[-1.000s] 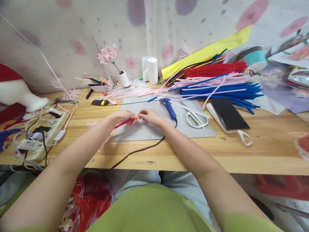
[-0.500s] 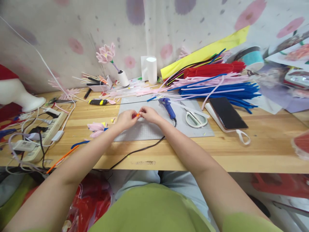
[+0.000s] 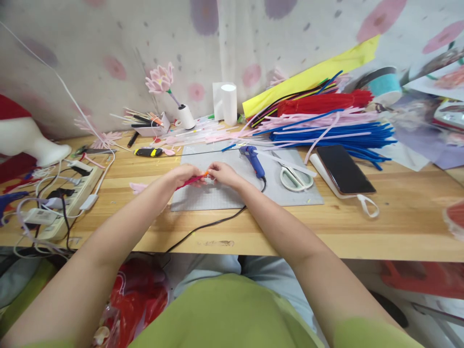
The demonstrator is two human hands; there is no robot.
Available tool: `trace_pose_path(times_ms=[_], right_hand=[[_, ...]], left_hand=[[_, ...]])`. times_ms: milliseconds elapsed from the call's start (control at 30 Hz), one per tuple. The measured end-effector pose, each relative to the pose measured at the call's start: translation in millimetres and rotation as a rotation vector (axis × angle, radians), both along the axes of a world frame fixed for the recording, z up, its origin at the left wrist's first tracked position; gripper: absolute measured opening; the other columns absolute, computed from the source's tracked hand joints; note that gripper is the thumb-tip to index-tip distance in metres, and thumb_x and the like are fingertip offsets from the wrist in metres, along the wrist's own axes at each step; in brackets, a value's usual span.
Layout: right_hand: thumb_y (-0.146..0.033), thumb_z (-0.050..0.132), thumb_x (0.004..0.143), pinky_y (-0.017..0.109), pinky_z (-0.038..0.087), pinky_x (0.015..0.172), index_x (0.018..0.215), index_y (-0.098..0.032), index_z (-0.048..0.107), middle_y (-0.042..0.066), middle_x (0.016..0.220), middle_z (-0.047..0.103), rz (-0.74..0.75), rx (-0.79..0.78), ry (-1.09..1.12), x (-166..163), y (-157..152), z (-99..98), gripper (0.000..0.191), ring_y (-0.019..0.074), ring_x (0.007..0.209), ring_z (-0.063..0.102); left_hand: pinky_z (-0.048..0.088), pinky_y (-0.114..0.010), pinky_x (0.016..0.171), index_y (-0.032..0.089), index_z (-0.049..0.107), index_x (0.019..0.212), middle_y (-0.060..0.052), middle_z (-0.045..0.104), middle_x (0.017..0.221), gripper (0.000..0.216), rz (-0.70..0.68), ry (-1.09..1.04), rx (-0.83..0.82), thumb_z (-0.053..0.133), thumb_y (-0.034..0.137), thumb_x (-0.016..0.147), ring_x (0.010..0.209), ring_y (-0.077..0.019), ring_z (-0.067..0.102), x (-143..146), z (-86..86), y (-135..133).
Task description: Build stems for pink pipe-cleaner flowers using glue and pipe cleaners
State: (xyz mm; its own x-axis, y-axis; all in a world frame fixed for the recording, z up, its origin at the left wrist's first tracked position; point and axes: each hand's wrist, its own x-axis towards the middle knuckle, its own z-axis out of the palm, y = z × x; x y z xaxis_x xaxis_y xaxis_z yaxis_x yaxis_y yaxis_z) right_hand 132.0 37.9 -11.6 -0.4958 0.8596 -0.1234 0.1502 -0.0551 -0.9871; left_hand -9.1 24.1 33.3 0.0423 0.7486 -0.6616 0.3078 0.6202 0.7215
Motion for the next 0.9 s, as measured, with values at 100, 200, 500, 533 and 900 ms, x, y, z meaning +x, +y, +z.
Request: trace_pose_path(times_ms=[100, 200, 500, 533, 900], right_hand=[[-0.022, 0.053, 0.077, 0.02, 0.043, 0.048, 0.07, -0.016, 0.049, -0.002, 0.058, 0.052, 0.026, -0.062, -0.002, 0, 0, 0.5, 0.01, 0.0073, 0.051, 0.048], [-0.022, 0.053, 0.078, 0.019, 0.041, 0.046, 0.067, -0.016, 0.048, -0.003, 0.055, 0.051, 0.006, -0.036, -0.013, 0, 2, -2.8, 0.013, 0.0063, 0.047, 0.046], [-0.019, 0.049, 0.082, 0.017, 0.038, 0.043, 0.064, -0.016, 0.045, -0.004, 0.049, 0.049, -0.11, -0.099, 0.03, -8, 0, -1.7, 0.018, 0.0051, 0.042, 0.044], [-0.018, 0.049, 0.082, 0.017, 0.037, 0.042, 0.064, -0.016, 0.045, -0.004, 0.049, 0.049, -0.123, -0.103, 0.032, -8, 0, -0.6, 0.018, 0.0049, 0.042, 0.044], [-0.02, 0.051, 0.079, 0.019, 0.035, 0.042, 0.059, -0.016, 0.047, -0.004, 0.045, 0.046, -0.176, -0.106, 0.0, -6, 3, -2.5, 0.02, 0.0054, 0.041, 0.04]], left_hand=[[0.049, -0.026, 0.062, 0.01, 0.056, 0.059, -0.005, 0.059, 0.053, 0.017, 0.017, 0.007, 0.012, 0.049, 0.009, 0.074, 0.057, -0.014, 0.061, 0, -0.2, 1], [0.05, -0.028, 0.064, 0.01, 0.058, 0.063, -0.006, 0.062, 0.059, 0.015, -0.007, -0.046, -0.032, 0.049, 0.012, 0.075, 0.062, -0.0153, 0.062, -4, -2.2, 3], [0.045, -0.025, 0.063, 0.012, 0.06, 0.075, -0.008, 0.066, 0.079, 0.025, -0.082, 0.322, 0.287, 0.046, 0.033, 0.08, 0.071, -0.0147, 0.062, -1, -1.1, -6], [0.044, -0.024, 0.065, 0.014, 0.06, 0.079, -0.008, 0.066, 0.082, 0.026, -0.048, 0.422, 0.4, 0.043, 0.033, 0.081, 0.074, -0.0144, 0.062, -1, -0.1, -10], [0.034, -0.028, 0.081, 0.018, 0.059, 0.089, -0.01, 0.062, 0.095, 0.029, -0.277, 0.977, 1.059, 0.039, 0.038, 0.084, 0.095, -0.0199, 0.053, 7, -9.9, -52]])
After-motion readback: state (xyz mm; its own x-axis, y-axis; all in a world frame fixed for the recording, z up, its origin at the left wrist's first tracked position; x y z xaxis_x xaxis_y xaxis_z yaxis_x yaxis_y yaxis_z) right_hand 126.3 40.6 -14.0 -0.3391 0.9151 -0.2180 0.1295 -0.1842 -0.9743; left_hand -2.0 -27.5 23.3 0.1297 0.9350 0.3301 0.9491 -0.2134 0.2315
